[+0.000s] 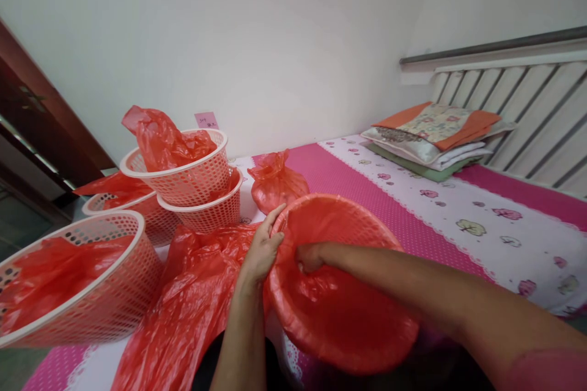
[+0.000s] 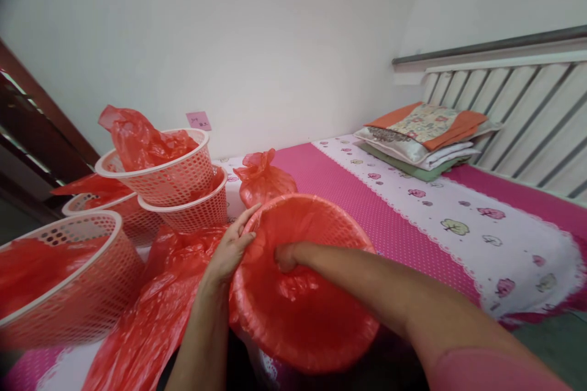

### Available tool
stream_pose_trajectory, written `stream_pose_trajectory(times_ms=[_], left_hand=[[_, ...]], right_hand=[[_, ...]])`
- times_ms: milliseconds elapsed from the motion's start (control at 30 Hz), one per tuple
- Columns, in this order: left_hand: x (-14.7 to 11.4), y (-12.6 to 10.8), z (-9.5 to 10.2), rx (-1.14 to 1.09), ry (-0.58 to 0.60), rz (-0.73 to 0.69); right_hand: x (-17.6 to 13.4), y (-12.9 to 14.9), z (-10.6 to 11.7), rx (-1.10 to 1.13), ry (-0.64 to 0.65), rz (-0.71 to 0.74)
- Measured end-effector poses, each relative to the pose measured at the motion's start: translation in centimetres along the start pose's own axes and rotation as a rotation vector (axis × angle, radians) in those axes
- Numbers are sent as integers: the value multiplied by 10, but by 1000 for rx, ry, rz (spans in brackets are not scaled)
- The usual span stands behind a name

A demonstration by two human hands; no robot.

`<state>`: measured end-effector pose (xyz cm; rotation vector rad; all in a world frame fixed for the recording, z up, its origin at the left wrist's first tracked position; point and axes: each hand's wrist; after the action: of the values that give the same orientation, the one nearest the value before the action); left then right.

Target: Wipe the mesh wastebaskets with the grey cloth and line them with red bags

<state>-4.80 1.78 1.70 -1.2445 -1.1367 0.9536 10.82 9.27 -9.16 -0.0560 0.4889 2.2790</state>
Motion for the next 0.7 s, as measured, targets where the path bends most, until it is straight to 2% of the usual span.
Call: stream_pose_trajectory(times_ms=[67,133,300,433,533,633,700], left_hand=[[0,1,0,-27,9,13],[1,2,-1,-27,7,2],[0,3,-2,64,-9,-35],[1,5,1,45,-10,-24],[2,6,4,34,-16,-13],[2,6,4,18,-17,-8],[1,5,3,13,-12,-12]], right_hand=[[-1,-4,10,-75,93,57],[-6,-6,12,-145,99,77],[-19,-4,-11,-275,81,48],[-19,-5,-24,-264,51,-2],[-8,-11,-14,-211,85,-7],[5,-20,7,-144,157,8],[8,-24,19,-61,168,-32]])
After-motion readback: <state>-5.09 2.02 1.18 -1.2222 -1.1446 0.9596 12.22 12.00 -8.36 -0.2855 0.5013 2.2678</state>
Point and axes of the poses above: each hand's wrist, its own x-axis towards the middle knuckle, its own z-axis out of the back of the hand, y = z × x, and after that the axes turned 7 degrees about z, right-handed
